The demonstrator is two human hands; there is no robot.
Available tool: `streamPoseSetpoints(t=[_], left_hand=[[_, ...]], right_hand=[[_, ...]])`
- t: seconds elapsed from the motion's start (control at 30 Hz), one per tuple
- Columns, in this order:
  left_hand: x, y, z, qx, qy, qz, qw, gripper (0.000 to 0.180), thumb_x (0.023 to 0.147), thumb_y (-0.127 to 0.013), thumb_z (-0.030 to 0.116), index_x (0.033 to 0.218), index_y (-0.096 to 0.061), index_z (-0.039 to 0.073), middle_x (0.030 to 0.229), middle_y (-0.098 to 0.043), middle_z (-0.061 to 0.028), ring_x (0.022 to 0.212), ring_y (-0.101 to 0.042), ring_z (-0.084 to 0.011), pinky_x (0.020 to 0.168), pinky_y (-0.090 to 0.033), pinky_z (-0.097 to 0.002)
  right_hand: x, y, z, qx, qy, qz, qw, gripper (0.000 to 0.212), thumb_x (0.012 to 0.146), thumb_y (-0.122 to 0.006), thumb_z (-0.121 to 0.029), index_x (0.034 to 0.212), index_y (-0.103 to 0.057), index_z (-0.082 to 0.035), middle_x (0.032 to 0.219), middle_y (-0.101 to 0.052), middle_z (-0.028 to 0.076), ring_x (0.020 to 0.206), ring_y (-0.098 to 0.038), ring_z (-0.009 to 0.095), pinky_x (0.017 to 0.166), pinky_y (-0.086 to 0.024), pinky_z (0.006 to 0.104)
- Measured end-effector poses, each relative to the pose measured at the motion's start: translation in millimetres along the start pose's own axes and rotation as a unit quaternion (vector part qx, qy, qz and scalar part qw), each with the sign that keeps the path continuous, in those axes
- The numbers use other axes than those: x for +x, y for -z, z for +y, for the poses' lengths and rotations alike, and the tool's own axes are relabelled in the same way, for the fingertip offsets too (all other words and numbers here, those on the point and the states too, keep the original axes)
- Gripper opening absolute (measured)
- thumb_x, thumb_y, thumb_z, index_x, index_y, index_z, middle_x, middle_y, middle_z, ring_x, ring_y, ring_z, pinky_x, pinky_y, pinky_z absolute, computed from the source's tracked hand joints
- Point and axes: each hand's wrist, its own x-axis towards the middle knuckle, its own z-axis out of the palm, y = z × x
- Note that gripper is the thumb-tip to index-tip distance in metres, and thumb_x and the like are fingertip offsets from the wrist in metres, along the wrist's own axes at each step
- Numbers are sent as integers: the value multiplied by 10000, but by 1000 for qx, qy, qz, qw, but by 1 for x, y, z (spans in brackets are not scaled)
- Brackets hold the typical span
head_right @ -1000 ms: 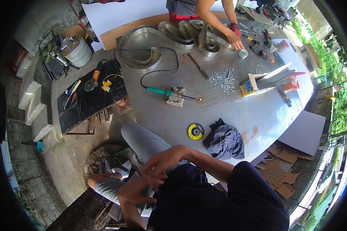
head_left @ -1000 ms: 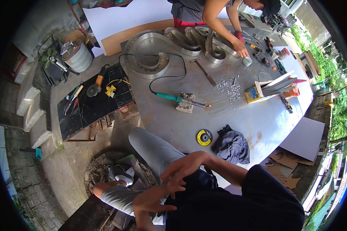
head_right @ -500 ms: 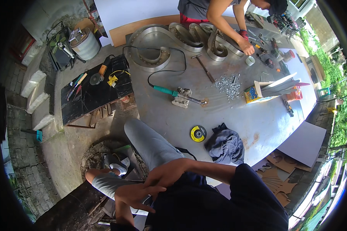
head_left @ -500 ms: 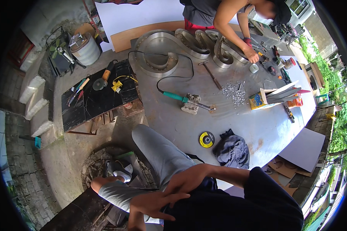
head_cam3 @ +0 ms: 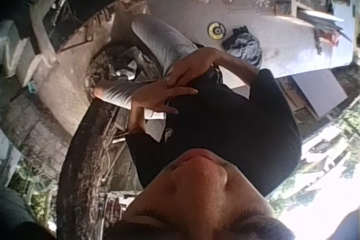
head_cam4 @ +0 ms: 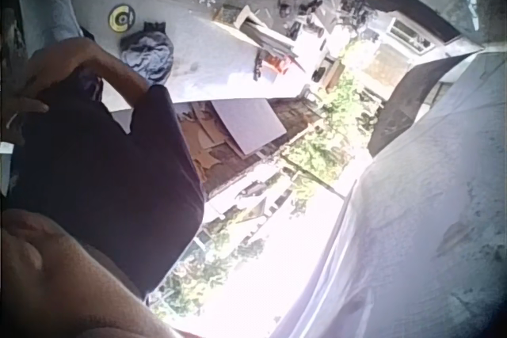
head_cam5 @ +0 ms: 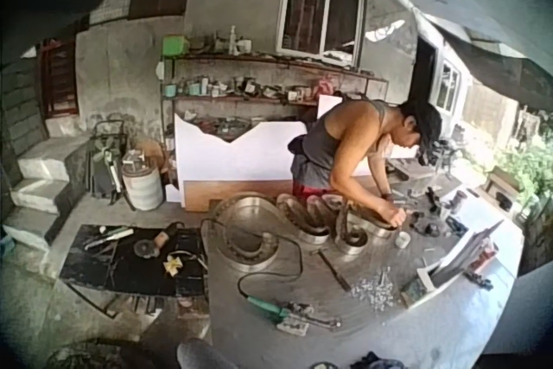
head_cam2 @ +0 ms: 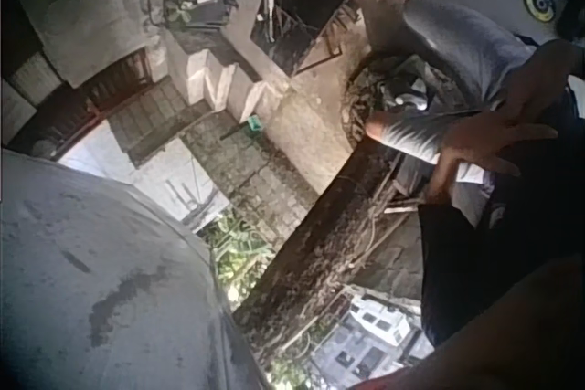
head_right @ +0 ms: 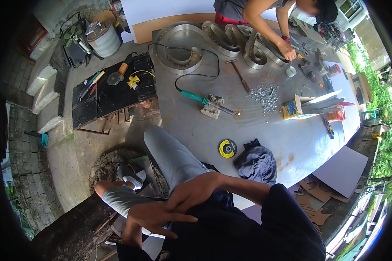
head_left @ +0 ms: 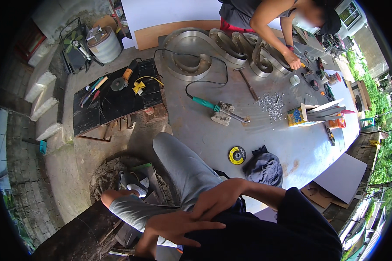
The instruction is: Assembling and soldering components of a metal sign at a workshop table.
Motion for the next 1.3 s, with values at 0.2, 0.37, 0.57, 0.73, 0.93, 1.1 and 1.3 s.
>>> streamPoseSetpoints(t=[0.2, 0.37, 0.57, 0.73, 0.93, 1.1, 1.3], left_hand=[[-2, -1, 10, 5, -1, 27, 1000, 733, 830, -611, 292, 1438, -202, 270, 1019, -547, -226, 745, -580, -336, 683, -475, -388], [-4, 3, 10, 1, -11, 83, 997, 721, 810, -635, 262, 1424, -257, 250, 1039, -550, -206, 737, -580, -338, 689, -483, -384], [-3, 4, 2, -23, -56, 67, 996, 702, 804, -644, 229, 1413, -296, 212, 1035, -555, -191, 740, -579, -330, 716, -478, -381], [-3, 7, 9, -21, -49, 69, 996, 711, 799, -646, 192, 1415, -292, 198, 1073, -541, -197, 886, -561, -336, 818, -452, -400], [-6, 14, 19, 2, -44, 60, 997, 722, 795, -647, 177, 1417, -280, 173, 1151, -503, -201, 1015, -518, -353, 898, -416, -398], [-13, 27, 32, -11, -63, 56, 996, 727, 778, -657, 165, 1406, -293, 135, 1206, -470, -209, 1059, -499, -355, 915, -413, -390], [-19, 31, 31, -32, -50, 54, 997, 692, 753, -672, 168, 1371, -365, 112, 1254, -437, -203, 1114, -455, -361, 956, -379, -415]], right_hand=[[4, -7, 4, 12, 18, 11, 1000, 260, 946, -433, -184, 1004, -469, 68, 792, -525, 214, 731, -521, 309, 654, -386, 365], [2, -6, -3, 8, 7, 44, 999, 251, 942, -436, -170, 1015, -467, 68, 837, -528, 226, 781, -516, 362, 674, -389, 380], [-1, -2, -8, -13, 11, 37, 999, 237, 938, -442, -162, 1016, -472, 60, 826, -535, 214, 776, -528, 354, 669, -389, 382], [6, 6, -17, -43, 4, 19, 999, 204, 933, -456, -159, 911, -481, 43, 750, -534, 200, 718, -536, 352, 624, -387, 389], [18, 19, -38, -63, -11, -5, 998, 208, 913, -484, -141, 808, -456, 36, 708, -533, 205, 695, -526, 381, 594, -377, 397], [26, 19, -46, -80, -24, -21, 996, 200, 914, -484, -141, 825, -446, 35, 730, -528, 202, 711, -526, 370, 605, -379, 399], [20, 17, -46, -89, -8, 22, 996, 224, 928, -458, -169, 851, -494, 38, 717, -540, 175, 687, -553, 313, 620, -396, 383]])
